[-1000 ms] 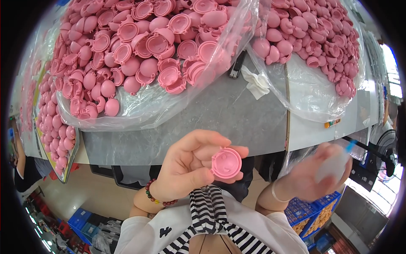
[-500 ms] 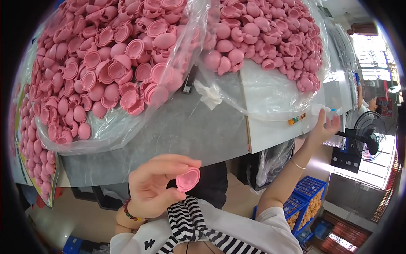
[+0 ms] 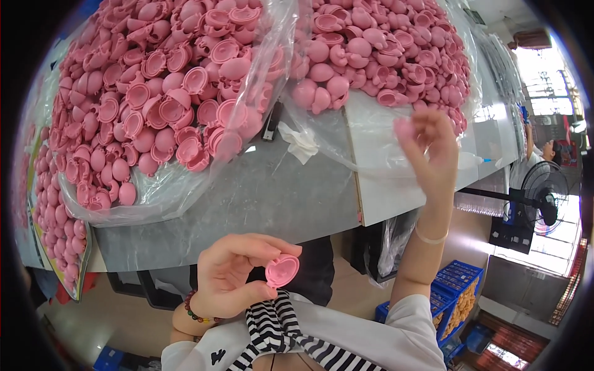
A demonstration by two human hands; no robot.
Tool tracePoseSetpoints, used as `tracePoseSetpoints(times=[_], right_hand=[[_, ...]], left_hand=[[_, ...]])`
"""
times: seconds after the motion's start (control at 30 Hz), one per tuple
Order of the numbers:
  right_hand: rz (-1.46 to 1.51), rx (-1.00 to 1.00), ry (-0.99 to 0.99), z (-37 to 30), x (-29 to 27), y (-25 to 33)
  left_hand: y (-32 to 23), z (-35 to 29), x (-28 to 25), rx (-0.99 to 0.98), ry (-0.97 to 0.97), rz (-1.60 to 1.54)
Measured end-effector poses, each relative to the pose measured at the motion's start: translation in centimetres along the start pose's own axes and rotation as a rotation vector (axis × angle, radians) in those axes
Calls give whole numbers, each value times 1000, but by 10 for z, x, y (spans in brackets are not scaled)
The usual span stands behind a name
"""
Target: Apply glue to pink plastic shell pieces and join them together to assemble small toy components.
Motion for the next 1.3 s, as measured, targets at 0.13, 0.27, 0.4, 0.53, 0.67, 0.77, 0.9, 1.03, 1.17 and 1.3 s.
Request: tracePoseSetpoints(times=[0.13, 0.27, 0.4, 0.53, 0.67, 0.77, 0.9, 1.03, 1.17, 1.3], right_hand=[[527, 151, 412, -48, 68, 61], [340, -19, 423, -53, 94, 83], [-53, -283, 268, -54, 84, 96], [283, -269, 191, -55, 74, 112], [458, -364, 154, -62, 77, 132], [466, -442, 152, -61, 82, 138], [432, -461, 129, -64, 83, 136], [190, -468, 118, -71, 77, 138], [295, -604, 52, -83, 79, 148], [384, -561, -50, -88, 80, 144]], left_hand=[[-2, 0, -5, -25, -2, -27], [-7, 2, -11, -13, -35, -40], [-8, -1, -18, -14, -105, 8], [-8, -3, -20, 5, -180, 157], [-11, -2, -15, 48, -233, 352], [-17, 0, -11, 94, -245, 510], [-17, 1, -9, 108, -237, 603], [-18, 2, -12, 98, -285, 608], [-16, 7, -7, 159, -123, 629], [-9, 7, -12, 2, -247, 487]])
Point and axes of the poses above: each hand's wrist, its own z-axis towards the middle knuckle, its own x-axis out of the palm, y = z × x, the point moved 9 cm from there along z, towards the middle knuckle, and after that the axes turned 11 degrees about -x, right-handed, at the moved point
